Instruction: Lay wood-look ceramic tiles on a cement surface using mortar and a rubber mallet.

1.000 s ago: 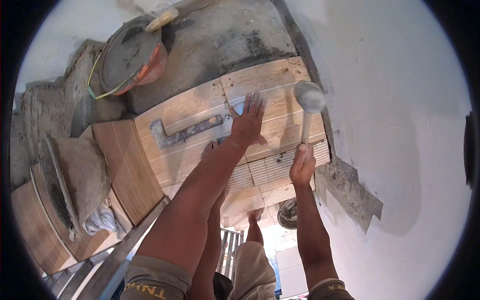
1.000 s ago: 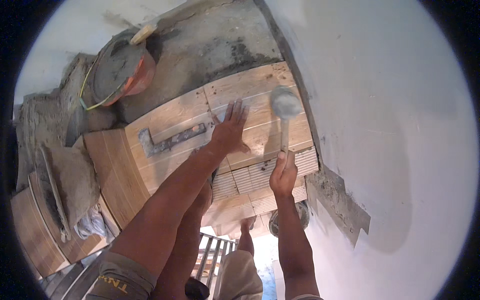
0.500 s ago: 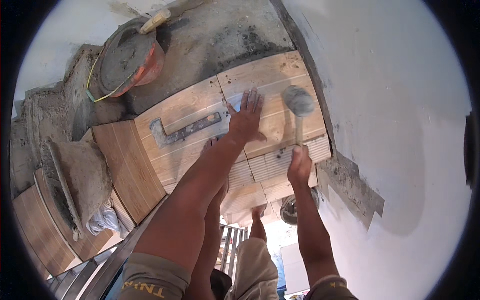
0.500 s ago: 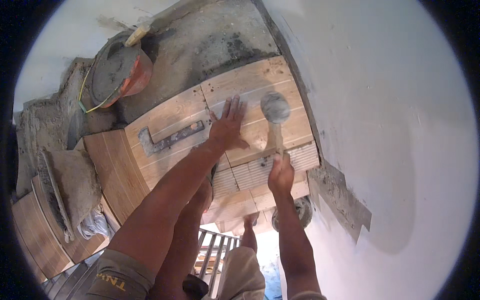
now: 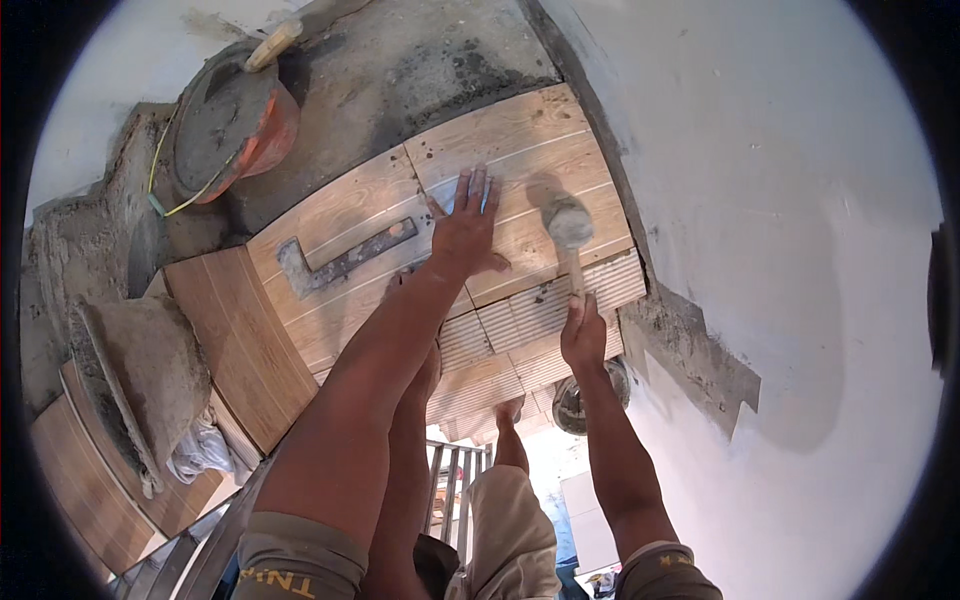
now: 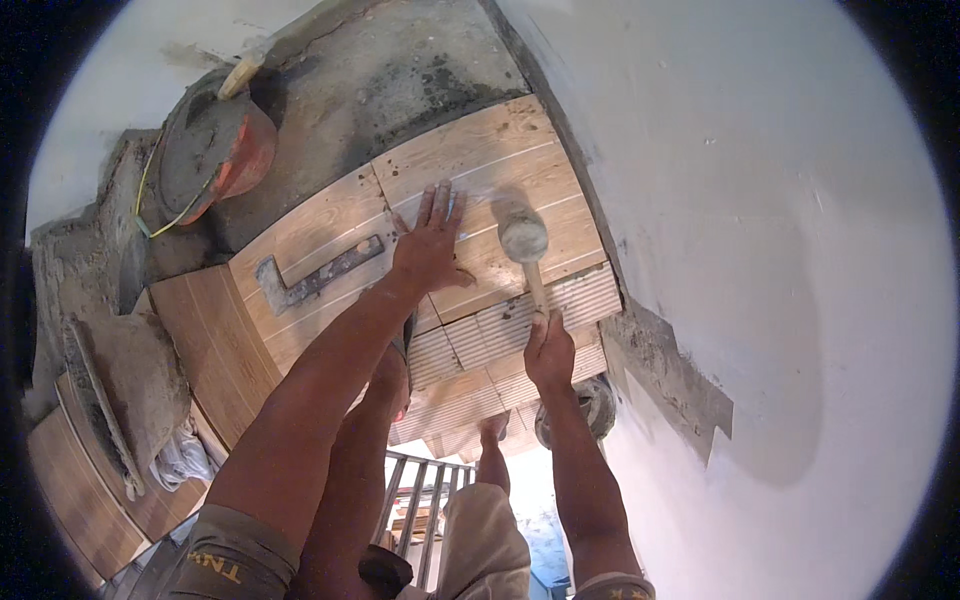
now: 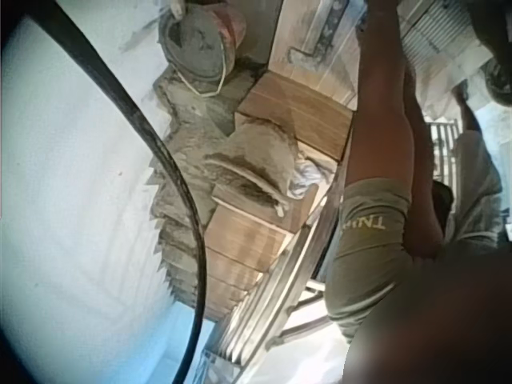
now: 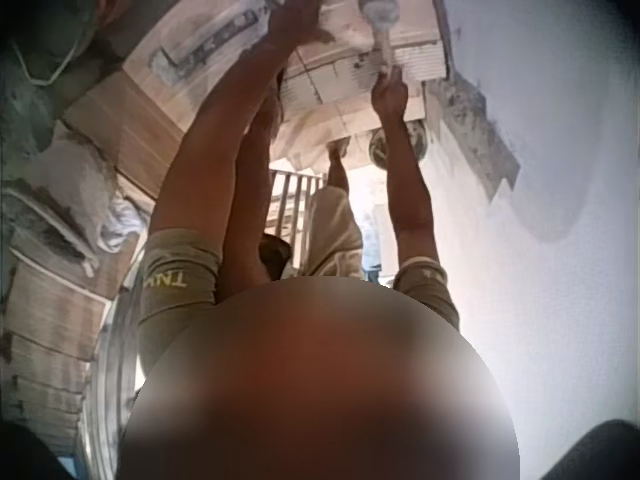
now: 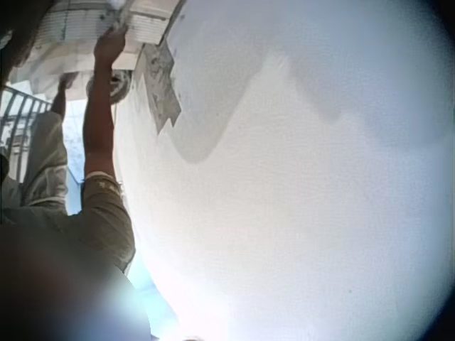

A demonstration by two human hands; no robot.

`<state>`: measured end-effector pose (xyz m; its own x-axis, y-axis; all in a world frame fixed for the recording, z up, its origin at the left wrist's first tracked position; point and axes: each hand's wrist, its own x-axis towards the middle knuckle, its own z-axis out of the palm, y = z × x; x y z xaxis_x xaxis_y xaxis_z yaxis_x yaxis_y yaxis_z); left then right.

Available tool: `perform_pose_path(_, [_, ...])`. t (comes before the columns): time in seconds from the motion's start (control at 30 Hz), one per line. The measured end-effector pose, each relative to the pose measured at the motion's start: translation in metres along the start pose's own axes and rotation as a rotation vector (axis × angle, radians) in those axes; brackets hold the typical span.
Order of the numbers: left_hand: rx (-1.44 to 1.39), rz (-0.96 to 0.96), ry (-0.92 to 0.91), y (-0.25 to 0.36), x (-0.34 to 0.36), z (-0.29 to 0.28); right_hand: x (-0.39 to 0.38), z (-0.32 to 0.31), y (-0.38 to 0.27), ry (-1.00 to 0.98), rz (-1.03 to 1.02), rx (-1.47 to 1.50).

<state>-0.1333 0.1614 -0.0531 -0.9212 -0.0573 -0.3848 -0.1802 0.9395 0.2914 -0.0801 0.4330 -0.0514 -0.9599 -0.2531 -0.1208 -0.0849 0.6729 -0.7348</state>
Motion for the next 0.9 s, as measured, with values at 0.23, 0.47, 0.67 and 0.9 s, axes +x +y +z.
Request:
perform_pose_path(0.23, [0.031,-0.015,-0.043,-0.008,0.002,0.006,-0.003,0.023,0.015,-0.069,0.106,-0.104])
perform_pose_path(0.47, [0.068,-0.040,-0.076,0.001,0.000,-0.011,0.004,-0.014,-0.045,0.095,-0.021,0.237])
perform_pose_path(0.67, [0.067,-0.025,-0.089,0.013,0.004,-0.010,0.006,-0.009,-0.008,0.070,0.078,0.067])
perform_pose_path(0.9, [0.015,-0.107,0.040,0.031,0.008,0.003,0.011,-0.019,-0.033,0.099,0.083,0.281])
